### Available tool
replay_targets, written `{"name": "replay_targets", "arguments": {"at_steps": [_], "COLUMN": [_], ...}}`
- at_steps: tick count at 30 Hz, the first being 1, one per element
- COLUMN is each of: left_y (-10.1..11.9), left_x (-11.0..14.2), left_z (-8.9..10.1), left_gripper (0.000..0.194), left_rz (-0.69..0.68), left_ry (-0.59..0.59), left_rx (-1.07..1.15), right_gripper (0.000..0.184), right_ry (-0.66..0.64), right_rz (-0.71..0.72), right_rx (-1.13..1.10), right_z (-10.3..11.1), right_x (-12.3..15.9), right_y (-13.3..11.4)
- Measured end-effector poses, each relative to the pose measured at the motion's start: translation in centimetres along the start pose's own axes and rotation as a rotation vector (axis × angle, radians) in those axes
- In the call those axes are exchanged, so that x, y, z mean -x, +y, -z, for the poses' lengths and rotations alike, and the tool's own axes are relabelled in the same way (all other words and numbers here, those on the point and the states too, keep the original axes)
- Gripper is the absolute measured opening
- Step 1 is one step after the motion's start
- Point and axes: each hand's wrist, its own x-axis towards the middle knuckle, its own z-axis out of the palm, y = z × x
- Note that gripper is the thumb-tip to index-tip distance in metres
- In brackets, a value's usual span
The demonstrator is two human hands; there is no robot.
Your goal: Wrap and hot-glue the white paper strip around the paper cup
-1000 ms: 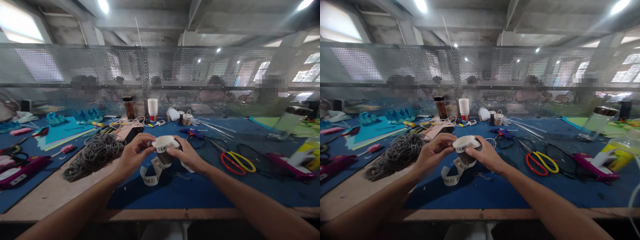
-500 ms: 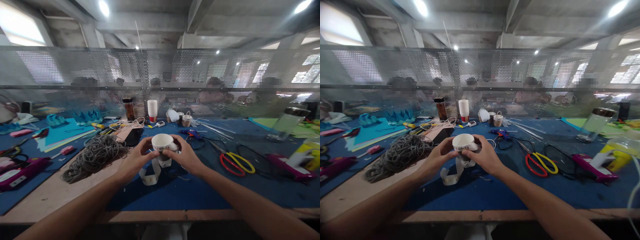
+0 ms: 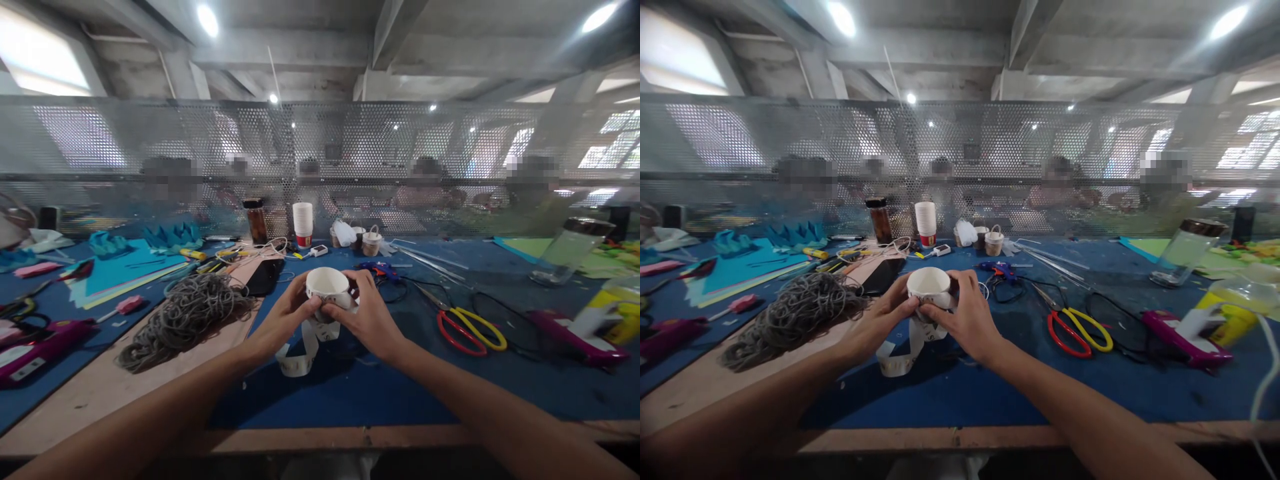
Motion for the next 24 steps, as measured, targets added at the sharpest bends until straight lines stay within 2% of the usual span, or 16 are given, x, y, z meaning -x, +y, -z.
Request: {"name": "replay_targets", "arguments": {"at_steps": [6, 8, 13, 16, 19, 21, 24], "left_y": [-0.3, -0.5, -0.9, -0.9, -0.9, -0.8, -0.8], "left_x": [-0.9, -1.0, -0.8, -0.8, -0.8, -0.7, -0.5], "left_z": [-0.3, -0.2, 0.6, 1.0, 1.0, 1.0, 1.0], "left_gripper": [0.05, 0.05, 0.056, 0.059, 0.063, 0.063, 0.064], "left_rz": [0.061, 0.071, 0.036, 0.022, 0.032, 0.046, 0.039], "left_ry": [0.007, 0.041, 0.149, 0.183, 0.183, 0.173, 0.175], "left_rx": [0.113, 0.139, 0.13, 0.112, 0.084, 0.059, 0.035], "right_gripper": [0.06, 0.064, 0.055, 0.047, 0.031, 0.023, 0.019], "right_ry": [-0.037, -0.073, -0.101, -0.012, 0.084, 0.097, 0.073], "right_rz": [-0.055, -0.076, -0.09, 0.04, 0.228, 0.31, 0.344], "right_rx": [-0.019, -0.058, -0.17, -0.102, 0.047, 0.119, 0.192], "right_z": [0.1, 0.0, 0.2, 0.5, 0.8, 1.0, 1.1], "right_x": [0.0, -0.1, -0.2, 0.0, 0.2, 0.3, 0.3], "right_y": [0.1, 0.3, 0.2, -0.1, -0.5, -0.6, -0.6]}}
